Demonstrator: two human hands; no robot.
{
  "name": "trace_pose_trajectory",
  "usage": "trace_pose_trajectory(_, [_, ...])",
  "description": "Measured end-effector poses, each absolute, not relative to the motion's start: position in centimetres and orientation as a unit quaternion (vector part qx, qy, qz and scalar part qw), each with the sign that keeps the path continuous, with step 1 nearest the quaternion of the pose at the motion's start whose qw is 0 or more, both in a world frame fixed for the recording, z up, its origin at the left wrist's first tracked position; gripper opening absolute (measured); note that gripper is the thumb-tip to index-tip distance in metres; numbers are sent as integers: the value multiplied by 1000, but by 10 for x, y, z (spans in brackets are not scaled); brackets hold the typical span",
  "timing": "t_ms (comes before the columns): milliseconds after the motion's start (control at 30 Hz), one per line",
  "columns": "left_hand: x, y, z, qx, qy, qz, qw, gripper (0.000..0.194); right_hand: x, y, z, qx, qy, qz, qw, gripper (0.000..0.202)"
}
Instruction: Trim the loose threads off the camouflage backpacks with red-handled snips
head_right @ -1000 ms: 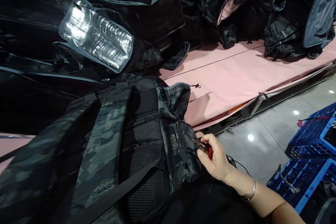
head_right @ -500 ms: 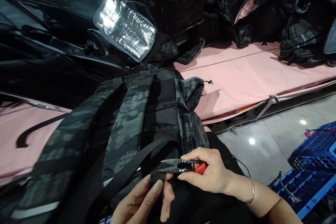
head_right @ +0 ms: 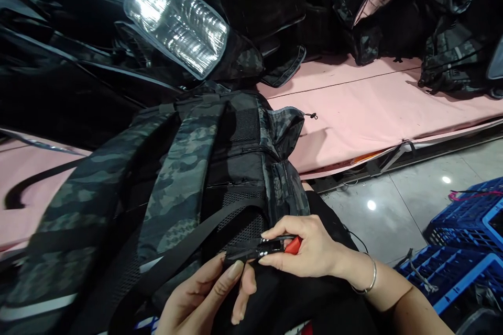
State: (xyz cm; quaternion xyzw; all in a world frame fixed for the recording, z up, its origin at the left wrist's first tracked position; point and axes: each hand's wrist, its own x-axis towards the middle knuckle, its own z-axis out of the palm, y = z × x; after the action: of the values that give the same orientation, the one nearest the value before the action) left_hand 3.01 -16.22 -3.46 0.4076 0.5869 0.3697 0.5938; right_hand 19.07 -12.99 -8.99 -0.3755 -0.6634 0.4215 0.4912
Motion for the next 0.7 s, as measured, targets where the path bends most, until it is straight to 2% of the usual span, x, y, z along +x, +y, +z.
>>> trace_pose_trajectory(367, [31,-161,-39,392,574,363,620,21,188,-130,-90,-357,-680,377,518,12])
trace_pose_trajectory(500, [33,-162,-37,392,592,383,592,21,188,-132,-92,-360,-668,378,530,13])
trace_pose_trajectory(600, [34,-163,-38,417,593,375,578,26,189,-133,-90,-364,-687,368,510,18])
trace_pose_trajectory(700, [33,-164,-41,443,611,378,536,23,190,-134,-87,-371,-705,340,500,20])
